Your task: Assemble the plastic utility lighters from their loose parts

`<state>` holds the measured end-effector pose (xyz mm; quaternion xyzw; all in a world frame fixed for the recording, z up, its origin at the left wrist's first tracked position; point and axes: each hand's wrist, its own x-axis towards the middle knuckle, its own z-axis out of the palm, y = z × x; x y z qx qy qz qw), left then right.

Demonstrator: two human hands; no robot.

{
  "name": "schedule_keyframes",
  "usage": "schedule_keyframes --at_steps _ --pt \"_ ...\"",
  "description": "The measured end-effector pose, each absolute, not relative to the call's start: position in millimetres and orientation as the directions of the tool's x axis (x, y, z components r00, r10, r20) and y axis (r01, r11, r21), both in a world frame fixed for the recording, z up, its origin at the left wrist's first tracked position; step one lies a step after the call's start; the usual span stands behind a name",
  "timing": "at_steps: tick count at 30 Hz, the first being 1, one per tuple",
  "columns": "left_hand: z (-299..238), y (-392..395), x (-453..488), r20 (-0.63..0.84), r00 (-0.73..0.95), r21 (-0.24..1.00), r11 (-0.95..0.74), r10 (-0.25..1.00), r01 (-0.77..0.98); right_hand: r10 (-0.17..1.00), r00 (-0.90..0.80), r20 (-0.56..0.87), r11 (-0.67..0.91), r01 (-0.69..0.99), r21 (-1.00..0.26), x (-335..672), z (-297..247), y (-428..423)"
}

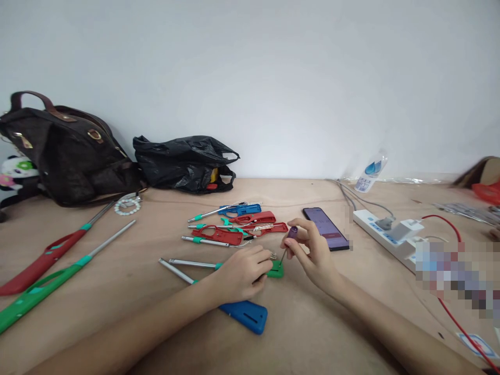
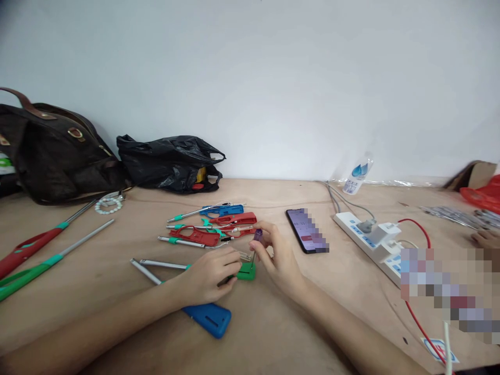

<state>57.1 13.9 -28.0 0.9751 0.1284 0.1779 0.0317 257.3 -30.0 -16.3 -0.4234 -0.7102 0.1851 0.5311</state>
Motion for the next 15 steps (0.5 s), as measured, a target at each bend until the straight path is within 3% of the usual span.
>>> schedule_keyframes --at_steps 8,15 --pt "-24.8 11.5 56.8 0.359 0.892 0.130 -0.961 0.273 0.242 0.772 -0.048 0.634 0.524 0.613 -0.591 262.1 -9.0 -30.2" --pt "-24.8 11.6 56.9 0.350 0.896 0.122 -0.961 0.274 0.247 0.690 -0.095 0.718 0.641 0.542 -0.544 261.1 -13.7 -28.2"
